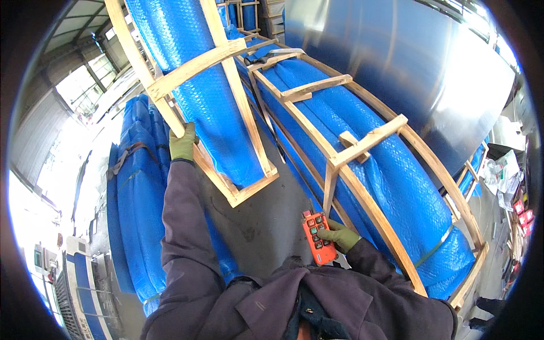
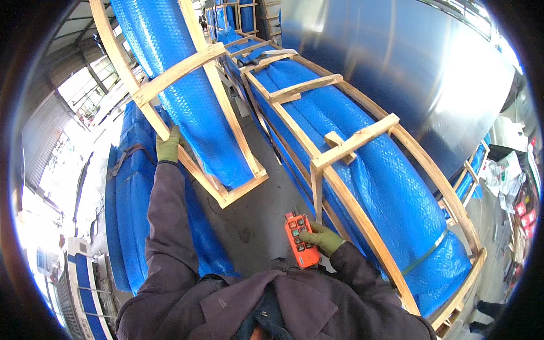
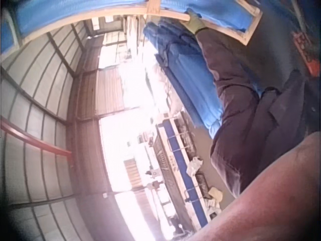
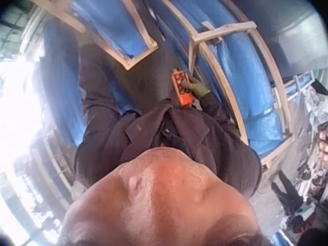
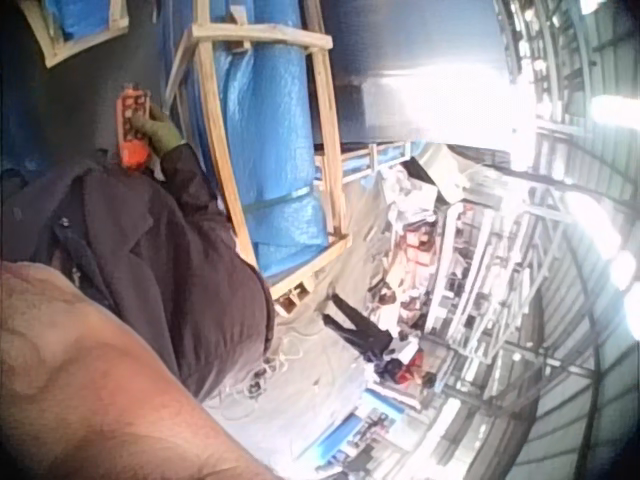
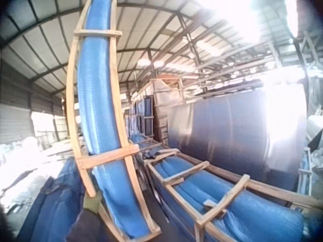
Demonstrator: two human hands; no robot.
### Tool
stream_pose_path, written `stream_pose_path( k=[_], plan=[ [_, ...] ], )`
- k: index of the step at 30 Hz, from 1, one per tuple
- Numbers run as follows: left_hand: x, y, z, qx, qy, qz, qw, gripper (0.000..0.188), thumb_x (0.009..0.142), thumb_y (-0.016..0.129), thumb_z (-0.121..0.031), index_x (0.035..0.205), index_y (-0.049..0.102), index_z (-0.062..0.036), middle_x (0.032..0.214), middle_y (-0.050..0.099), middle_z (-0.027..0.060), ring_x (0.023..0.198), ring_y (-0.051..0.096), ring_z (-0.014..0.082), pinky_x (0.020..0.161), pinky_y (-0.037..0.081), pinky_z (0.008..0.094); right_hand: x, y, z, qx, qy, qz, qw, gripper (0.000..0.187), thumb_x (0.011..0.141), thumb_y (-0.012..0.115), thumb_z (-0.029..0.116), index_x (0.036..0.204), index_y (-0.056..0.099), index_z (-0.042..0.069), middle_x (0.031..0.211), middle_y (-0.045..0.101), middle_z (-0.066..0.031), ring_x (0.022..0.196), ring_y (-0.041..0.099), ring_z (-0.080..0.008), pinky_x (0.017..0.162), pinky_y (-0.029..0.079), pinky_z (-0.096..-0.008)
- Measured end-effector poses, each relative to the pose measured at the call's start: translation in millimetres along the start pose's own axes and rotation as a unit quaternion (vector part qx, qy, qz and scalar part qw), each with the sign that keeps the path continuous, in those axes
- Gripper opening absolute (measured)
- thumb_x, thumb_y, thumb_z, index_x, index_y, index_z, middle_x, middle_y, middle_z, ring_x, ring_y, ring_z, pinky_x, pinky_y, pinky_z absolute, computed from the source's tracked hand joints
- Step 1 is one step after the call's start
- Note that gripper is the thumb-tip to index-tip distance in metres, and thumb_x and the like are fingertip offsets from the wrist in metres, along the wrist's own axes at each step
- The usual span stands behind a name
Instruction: The person uses a pneumatic nail gun to fasten wooden slats onto a large blue foam panel, forming a curved frame. After completing the fastening, the person lifts the assembled panel and stacks it with similar units in the workshop.
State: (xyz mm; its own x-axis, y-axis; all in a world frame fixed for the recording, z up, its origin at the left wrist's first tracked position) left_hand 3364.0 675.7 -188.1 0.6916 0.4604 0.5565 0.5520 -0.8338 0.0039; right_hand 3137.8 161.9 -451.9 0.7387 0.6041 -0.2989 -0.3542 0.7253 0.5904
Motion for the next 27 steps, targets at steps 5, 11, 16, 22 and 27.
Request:
stream_pose_path(
  k=[5,11,16,22,27],
  plan=[
    [53,17,60,-0.021,-0.013,0.011,1.000,0.032,0.098,0.091,-0.021,0.108,0.065,-0.0060,0.075,0.067,0.0029,0.061,0.065,0.0141,0.055,0.053,0.0318,68,5,14,-0.013,-0.027,0.010,0.999,0.067,0.105,0.085,0.028,0.160,0.058,0.002,0.135,0.076,-0.0073,0.120,0.073,-0.0176,0.106,0.060,-0.0362],
    [129,43,110,0.022,-0.038,0.014,0.999,0.043,0.092,0.096,-0.032,0.113,0.070,-0.0048,0.095,0.076,0.0073,0.079,0.070,0.0162,0.071,0.058,0.0352,193,25,45,-0.059,-0.019,-0.036,0.997,0.066,0.106,0.084,0.023,0.162,0.056,0.001,0.138,0.076,-0.0076,0.121,0.074,-0.0190,0.107,0.061,-0.0395],
    [178,50,138,0.041,-0.056,0.033,0.997,0.076,0.090,0.095,-0.045,0.143,0.066,0.0006,0.117,0.080,0.0132,0.102,0.076,0.0234,0.089,0.062,0.0395,275,75,73,-0.048,-0.059,-0.041,0.996,0.061,0.104,0.085,0.022,0.158,0.061,0.007,0.133,0.077,-0.0072,0.118,0.076,-0.0211,0.102,0.064,-0.0428],
    [252,60,192,0.010,-0.061,0.055,0.997,0.067,0.095,0.090,-0.044,0.141,0.065,-0.0015,0.119,0.081,0.0196,0.104,0.079,0.0300,0.092,0.062,0.0411,366,102,95,-0.035,-0.066,-0.030,0.997,0.053,0.105,0.083,0.020,0.154,0.065,0.007,0.131,0.079,-0.0064,0.113,0.078,-0.0214,0.099,0.066,-0.0429],
    [314,49,218,0.026,-0.090,0.067,0.993,0.066,0.096,0.088,-0.045,0.140,0.066,-0.0012,0.122,0.081,0.0212,0.112,0.079,0.0324,0.096,0.060,0.0433,451,106,115,-0.069,-0.015,-0.050,0.996,0.048,0.110,0.077,0.017,0.155,0.062,0.008,0.131,0.078,-0.0070,0.114,0.077,-0.0221,0.101,0.066,-0.0441]
  ],
)
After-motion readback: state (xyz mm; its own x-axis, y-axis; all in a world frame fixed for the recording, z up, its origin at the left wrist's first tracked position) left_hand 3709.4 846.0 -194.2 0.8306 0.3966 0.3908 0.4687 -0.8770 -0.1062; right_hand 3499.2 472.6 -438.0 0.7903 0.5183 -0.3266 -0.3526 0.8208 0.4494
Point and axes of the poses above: each hand's wrist, its own x-axis towards the middle knuckle, its own y-axis out of the palm, z = x × y, the point moved 1 cm from there along x, towards the middle knuckle
